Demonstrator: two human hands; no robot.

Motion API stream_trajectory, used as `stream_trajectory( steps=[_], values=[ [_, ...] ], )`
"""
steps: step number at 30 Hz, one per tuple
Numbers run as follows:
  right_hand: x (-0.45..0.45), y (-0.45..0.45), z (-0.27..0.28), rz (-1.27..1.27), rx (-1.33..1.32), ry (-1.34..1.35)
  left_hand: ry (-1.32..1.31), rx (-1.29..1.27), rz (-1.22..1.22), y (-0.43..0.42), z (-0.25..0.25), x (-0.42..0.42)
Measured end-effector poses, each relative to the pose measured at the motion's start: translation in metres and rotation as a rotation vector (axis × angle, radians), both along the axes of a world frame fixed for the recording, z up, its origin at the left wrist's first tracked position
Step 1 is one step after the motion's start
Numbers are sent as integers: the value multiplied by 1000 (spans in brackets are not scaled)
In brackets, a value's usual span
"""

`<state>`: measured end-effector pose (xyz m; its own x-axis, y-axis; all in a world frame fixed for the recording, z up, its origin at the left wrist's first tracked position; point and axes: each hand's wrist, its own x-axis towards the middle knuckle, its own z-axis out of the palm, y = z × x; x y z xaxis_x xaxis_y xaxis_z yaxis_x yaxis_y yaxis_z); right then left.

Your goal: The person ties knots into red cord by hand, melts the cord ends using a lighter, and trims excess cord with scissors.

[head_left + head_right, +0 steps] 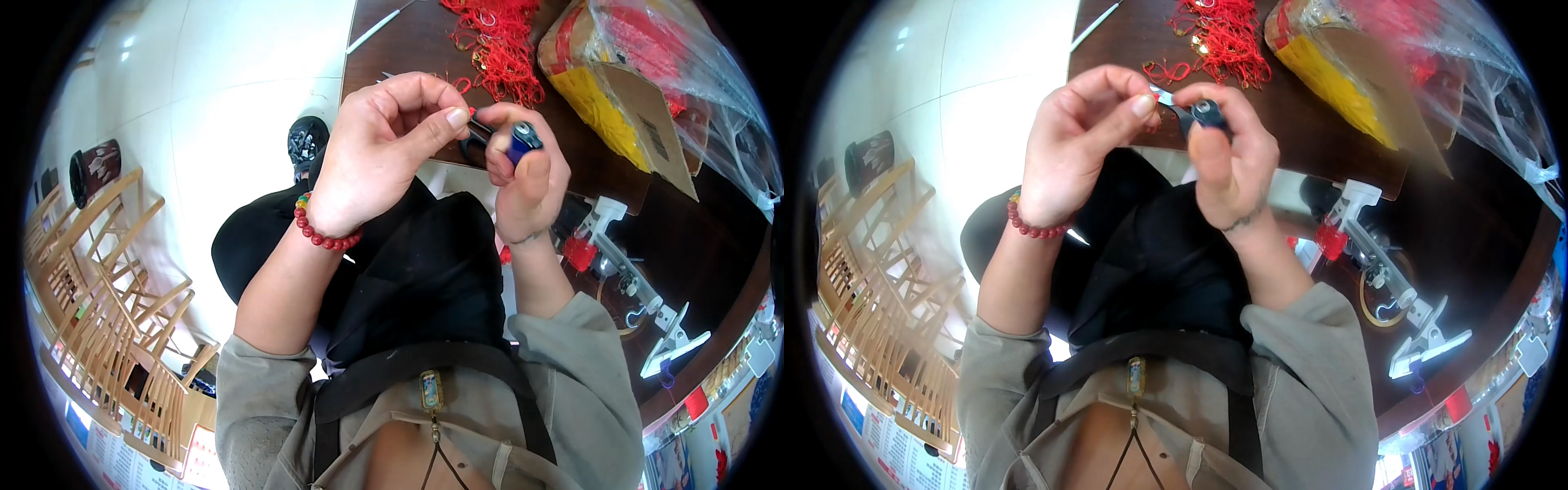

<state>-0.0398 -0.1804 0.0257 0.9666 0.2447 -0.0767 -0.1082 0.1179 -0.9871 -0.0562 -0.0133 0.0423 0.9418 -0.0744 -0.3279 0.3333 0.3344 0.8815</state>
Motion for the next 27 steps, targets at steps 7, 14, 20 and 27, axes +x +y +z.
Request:
stream_trajectory(
  steps=[7,14,20,27],
  values=[
    [-3,4,-9,-29,-39,-425,13,-75,43,0,-1,0],
    [-4,3,-8,-15,-16,-348,21,-172,45,-1,-1,-2],
    [-1,3,-14,69,-60,-395,28,-224,41,1,-4,-1],
    [-5,13,1,-132,-127,-210,43,-191,30,2,-1,-1]
  ],
)
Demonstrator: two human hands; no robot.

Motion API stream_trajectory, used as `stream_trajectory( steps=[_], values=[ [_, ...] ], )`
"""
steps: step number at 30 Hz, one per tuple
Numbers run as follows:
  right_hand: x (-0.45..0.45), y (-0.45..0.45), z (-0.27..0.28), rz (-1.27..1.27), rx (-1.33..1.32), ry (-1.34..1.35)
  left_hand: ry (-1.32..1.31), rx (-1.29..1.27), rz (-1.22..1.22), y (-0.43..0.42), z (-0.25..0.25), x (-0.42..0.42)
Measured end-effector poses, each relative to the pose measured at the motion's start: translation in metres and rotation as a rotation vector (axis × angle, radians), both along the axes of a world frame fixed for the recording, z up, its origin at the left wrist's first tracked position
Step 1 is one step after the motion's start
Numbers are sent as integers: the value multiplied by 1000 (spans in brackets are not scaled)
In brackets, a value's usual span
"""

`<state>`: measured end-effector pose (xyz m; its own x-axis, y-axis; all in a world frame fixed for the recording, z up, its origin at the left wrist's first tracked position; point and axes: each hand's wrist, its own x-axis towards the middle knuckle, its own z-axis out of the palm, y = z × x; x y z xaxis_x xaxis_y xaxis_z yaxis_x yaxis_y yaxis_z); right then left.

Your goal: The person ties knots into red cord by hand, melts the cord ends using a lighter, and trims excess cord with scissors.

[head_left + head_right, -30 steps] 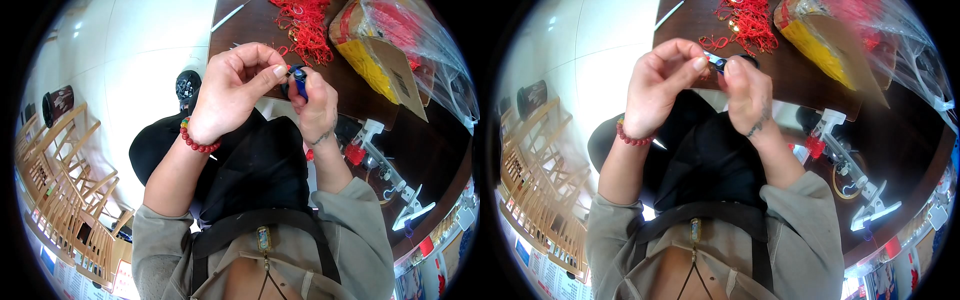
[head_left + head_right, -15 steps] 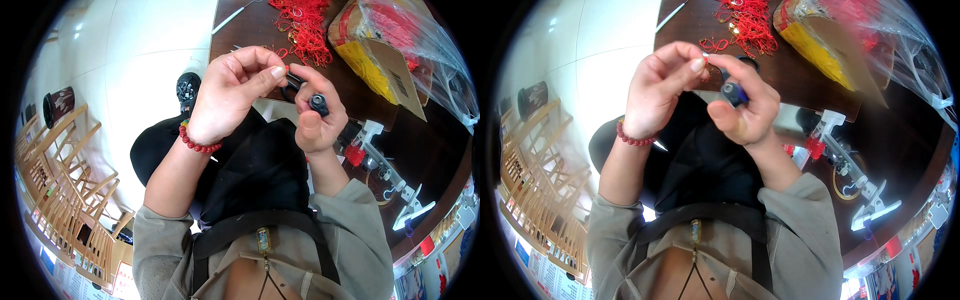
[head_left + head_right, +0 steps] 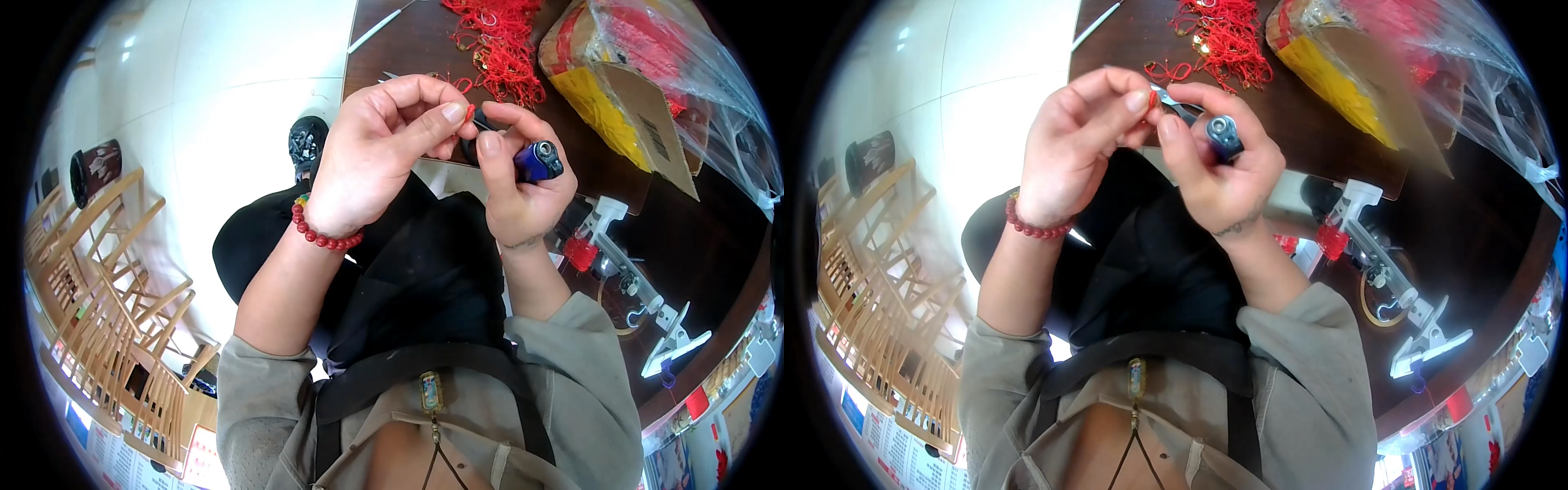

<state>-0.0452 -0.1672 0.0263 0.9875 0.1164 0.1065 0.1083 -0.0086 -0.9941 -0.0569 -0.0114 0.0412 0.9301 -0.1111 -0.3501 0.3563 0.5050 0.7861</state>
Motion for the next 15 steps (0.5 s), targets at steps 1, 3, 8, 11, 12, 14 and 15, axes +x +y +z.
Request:
stream_trajectory(
  steps=[1,3,8,11,12,14,15],
  values=[
    [0,1,1,-2,-14,25,8,22,-7,0,2,0],
    [0,4,5,-7,-44,74,-3,91,38,-4,2,-1],
    [2,8,6,-38,-79,78,-81,204,59,-5,-4,-2],
    [3,7,4,-48,-89,88,-121,265,41,-4,-5,-2],
    [3,6,3,-51,-82,102,-124,287,33,-3,-5,-2],
    [4,7,4,-48,2,171,-96,271,29,-3,-4,-3],
    [4,7,5,-46,44,206,-65,232,31,-4,-2,-3]
  ],
)
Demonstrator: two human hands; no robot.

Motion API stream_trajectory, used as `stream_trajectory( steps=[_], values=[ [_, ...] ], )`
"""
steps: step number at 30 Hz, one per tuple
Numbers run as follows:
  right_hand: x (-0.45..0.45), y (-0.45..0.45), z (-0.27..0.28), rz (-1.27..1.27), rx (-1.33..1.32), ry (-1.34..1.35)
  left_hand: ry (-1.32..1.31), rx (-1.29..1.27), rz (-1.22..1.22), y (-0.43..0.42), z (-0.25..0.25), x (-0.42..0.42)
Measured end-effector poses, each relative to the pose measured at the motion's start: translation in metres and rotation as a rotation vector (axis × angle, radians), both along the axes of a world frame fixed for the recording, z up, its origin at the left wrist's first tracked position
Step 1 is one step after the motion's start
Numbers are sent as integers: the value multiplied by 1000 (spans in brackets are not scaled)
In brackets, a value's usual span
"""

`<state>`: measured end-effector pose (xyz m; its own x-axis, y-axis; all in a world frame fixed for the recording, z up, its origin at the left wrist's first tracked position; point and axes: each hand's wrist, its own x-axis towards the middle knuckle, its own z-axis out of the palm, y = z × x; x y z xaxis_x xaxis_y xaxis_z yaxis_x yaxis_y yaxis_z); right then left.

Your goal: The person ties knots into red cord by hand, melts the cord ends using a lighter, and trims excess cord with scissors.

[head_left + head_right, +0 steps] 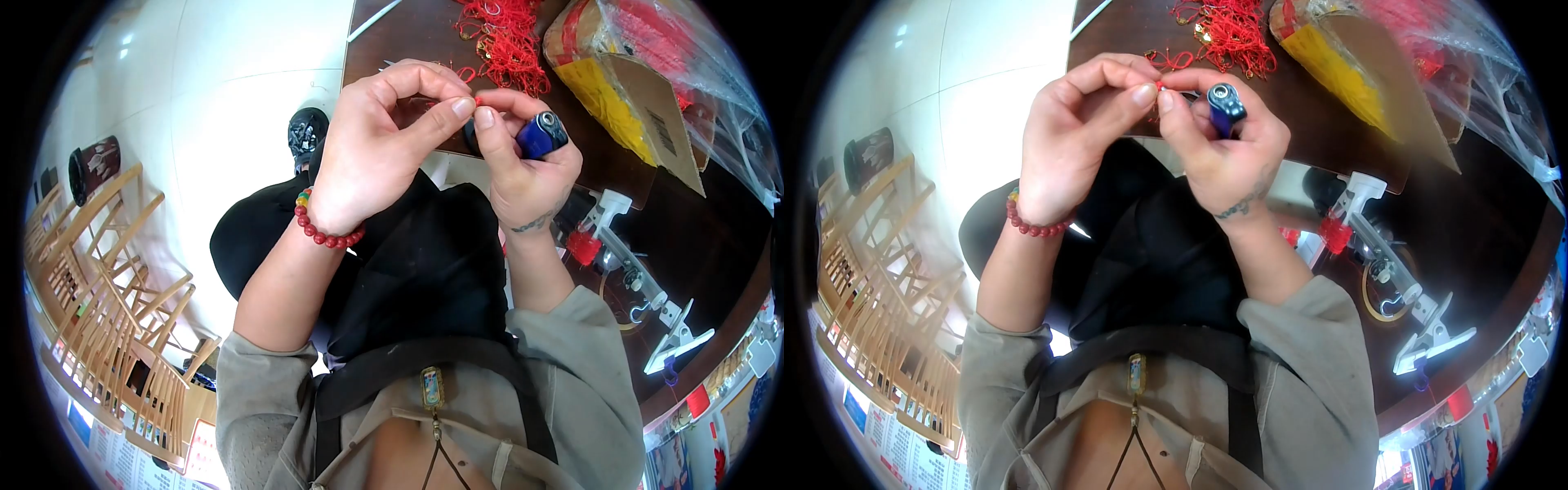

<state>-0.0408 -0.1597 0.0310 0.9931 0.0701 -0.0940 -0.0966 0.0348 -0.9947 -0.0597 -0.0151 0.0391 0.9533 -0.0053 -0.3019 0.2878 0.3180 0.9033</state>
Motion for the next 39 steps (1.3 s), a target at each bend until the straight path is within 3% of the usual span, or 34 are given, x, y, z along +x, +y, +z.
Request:
stream_trajectory(
  steps=[7,10,13,16,22,24,28,31,34,39],
  values=[
    [-2,-1,4,9,-139,-82,63,-85,7,1,5,0],
    [-1,-1,4,6,-126,-101,-142,153,50,-5,0,-2],
    [0,-3,1,8,-71,-49,-91,77,66,-6,1,-2],
    [1,-4,2,8,23,66,-204,224,22,-3,-4,-2],
    [3,-3,2,54,64,92,-94,50,51,-3,2,-1],
    [3,-3,3,63,-13,13,-170,161,43,-3,-2,-2],
    [4,-7,5,56,18,97,-385,513,-14,3,-9,0],
    [5,-9,6,72,105,185,-353,504,-13,3,-8,-1],
    [6,-5,10,83,95,192,-333,336,140,-5,-12,0],
    [4,-7,6,93,8,157,-459,549,123,-1,-7,2]
  ],
)
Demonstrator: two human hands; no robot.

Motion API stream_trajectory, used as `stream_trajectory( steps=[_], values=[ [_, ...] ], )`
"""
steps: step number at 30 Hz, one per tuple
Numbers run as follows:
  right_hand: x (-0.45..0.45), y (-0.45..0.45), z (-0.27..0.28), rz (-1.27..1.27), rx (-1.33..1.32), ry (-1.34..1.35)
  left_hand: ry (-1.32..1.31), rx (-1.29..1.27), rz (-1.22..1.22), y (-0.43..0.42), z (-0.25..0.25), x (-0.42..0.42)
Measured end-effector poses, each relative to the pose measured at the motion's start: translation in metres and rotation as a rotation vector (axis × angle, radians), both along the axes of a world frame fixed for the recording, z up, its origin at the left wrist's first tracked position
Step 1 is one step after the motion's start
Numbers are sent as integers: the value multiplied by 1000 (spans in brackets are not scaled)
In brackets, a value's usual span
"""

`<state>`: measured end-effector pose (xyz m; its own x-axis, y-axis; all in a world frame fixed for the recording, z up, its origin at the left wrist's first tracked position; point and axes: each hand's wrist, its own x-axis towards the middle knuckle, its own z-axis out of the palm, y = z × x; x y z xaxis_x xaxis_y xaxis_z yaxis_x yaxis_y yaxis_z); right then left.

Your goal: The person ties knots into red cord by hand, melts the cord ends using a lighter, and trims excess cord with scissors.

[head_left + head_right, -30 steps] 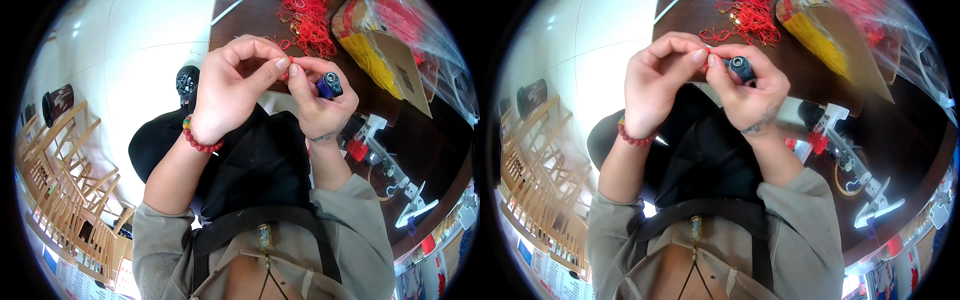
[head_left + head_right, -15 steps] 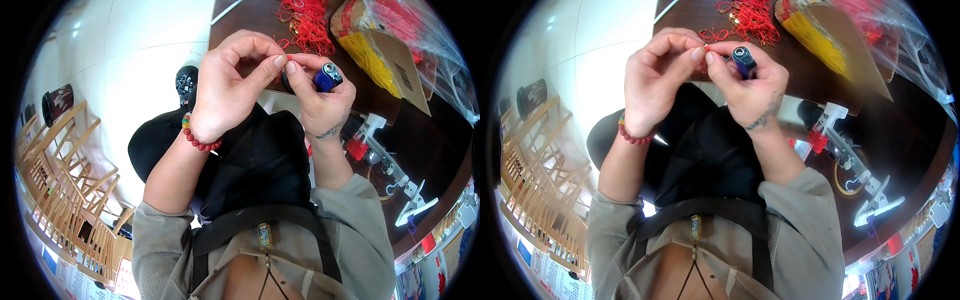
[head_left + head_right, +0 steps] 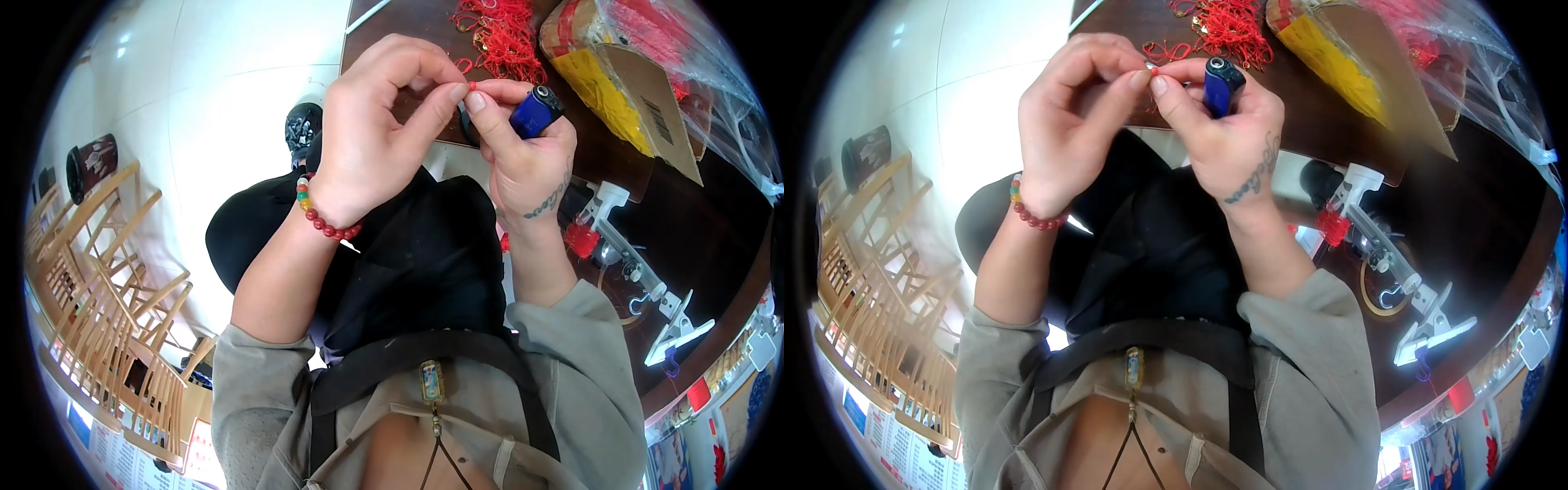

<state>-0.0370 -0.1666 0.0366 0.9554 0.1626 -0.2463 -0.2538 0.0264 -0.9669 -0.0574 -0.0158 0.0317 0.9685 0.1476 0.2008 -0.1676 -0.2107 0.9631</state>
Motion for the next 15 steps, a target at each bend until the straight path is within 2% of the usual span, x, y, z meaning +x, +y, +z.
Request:
stream_trajectory(
  steps=[1,6,9,12,15],
  values=[
    [0,0,-1,-9,35,16,-48,83,-8,1,2,0],
    [1,-4,-2,19,320,221,89,34,-64,2,4,-4],
    [1,-5,-1,38,347,245,60,26,-6,-1,4,-3],
    [-2,4,2,-15,161,73,94,41,-15,2,8,-6],
    [-3,4,4,-10,86,11,126,4,-66,5,8,-8]
  ],
)
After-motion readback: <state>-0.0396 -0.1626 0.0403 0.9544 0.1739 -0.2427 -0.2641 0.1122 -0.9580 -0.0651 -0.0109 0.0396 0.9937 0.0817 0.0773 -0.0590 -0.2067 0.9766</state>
